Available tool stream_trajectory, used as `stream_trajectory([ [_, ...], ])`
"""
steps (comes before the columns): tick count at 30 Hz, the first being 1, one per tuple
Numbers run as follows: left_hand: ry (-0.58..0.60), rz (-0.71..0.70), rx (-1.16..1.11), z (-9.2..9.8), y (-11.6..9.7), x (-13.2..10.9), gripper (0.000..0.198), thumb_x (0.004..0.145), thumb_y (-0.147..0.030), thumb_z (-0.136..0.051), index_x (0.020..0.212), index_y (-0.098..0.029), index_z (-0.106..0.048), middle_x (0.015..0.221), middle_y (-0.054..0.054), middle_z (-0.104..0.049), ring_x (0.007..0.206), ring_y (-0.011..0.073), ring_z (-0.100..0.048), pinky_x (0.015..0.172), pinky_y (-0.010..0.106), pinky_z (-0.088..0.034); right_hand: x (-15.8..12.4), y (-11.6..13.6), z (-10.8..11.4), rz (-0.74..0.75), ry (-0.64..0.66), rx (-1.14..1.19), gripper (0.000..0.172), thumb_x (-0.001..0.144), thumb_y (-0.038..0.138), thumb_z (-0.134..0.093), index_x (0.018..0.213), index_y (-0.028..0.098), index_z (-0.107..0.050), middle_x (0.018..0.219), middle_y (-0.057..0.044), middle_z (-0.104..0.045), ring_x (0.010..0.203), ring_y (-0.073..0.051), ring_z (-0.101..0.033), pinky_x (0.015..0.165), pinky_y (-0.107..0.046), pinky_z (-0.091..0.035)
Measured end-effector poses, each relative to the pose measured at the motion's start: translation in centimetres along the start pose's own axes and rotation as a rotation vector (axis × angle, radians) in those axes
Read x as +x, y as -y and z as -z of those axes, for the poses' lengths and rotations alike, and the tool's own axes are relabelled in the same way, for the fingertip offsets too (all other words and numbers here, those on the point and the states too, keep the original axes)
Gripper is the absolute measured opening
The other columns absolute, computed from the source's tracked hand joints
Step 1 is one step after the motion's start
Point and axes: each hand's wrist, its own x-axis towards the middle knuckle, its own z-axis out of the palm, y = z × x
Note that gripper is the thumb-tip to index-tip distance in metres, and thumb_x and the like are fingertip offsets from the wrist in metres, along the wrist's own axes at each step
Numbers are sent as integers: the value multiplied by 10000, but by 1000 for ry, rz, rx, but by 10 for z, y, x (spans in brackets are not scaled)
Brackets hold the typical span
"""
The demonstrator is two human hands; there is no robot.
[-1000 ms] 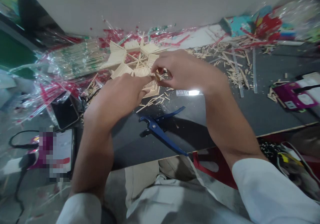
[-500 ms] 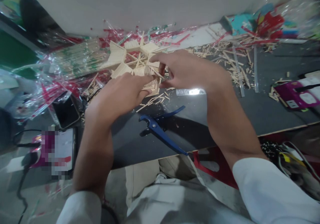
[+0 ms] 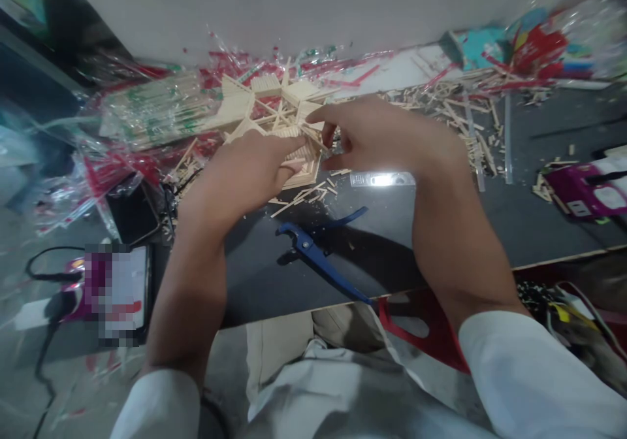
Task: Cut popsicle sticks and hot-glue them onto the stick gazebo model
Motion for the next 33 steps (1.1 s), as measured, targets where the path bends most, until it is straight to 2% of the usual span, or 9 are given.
stream_trajectory([
  [6,14,47,14,3,-11,-1,488,1018,-325,-445,1494,-349,-545,1206,79,-747,1135,320,-696,954,426,-506,-1,1,2,-20,56,20,315,909,360,-734,1195,262,-646,1038,-62,-732,895,-268,-675,686,-349,-425],
  [9,24,124,68,4,-23,-3,485,1016,-329,-447,1487,-311,-560,1129,118,-752,1065,344,-714,893,455,-525,0,2,1,-18,49,30,310,917,378,-724,1191,252,-658,1005,-62,-725,890,-263,-669,669,-338,-407],
  [12,34,133,47,4,-29,-4,464,1023,-351,-435,1459,-292,-582,1099,125,-759,1077,359,-701,909,478,-517,0,2,-1,4,44,29,331,928,394,-697,1220,245,-654,1001,-62,-713,875,-258,-654,657,-345,-402],
  [18,14,103,-49,4,-22,-5,484,1019,-339,-426,1480,-304,-573,1057,100,-769,1071,353,-694,936,489,-499,-3,5,-1,25,36,26,215,949,408,-628,1122,279,-624,1008,-54,-697,864,-249,-614,693,-366,-410],
  [23,5,99,-20,4,-16,1,472,997,-269,-429,1422,-285,-635,1097,105,-754,1088,347,-689,889,457,-519,-1,11,-1,12,51,17,174,932,365,-649,1017,230,-579,950,-54,-666,806,-212,-580,663,-328,-368],
  [25,-21,126,-9,3,-15,2,485,1003,-278,-434,1455,-300,-608,1141,98,-745,1121,342,-678,915,457,-518,0,12,-2,-5,53,9,212,917,359,-669,1054,210,-604,930,-59,-664,786,-216,-582,641,-326,-361],
  [29,-53,179,4,2,-12,-1,512,1029,-290,-388,1510,-341,-557,1197,114,-728,1142,374,-671,921,511,-518,-1,12,-1,-13,72,41,422,914,373,-694,1292,197,-625,960,-73,-696,813,-249,-619,644,-343,-389],
  [33,-83,190,-9,6,-9,-4,496,1046,-331,-370,1499,-294,-567,1171,140,-723,1134,394,-673,933,544,-506,-11,2,11,-94,50,152,673,933,473,-700,1527,228,-502,1080,-85,-742,874,-239,-655,727,-349,-439],
])
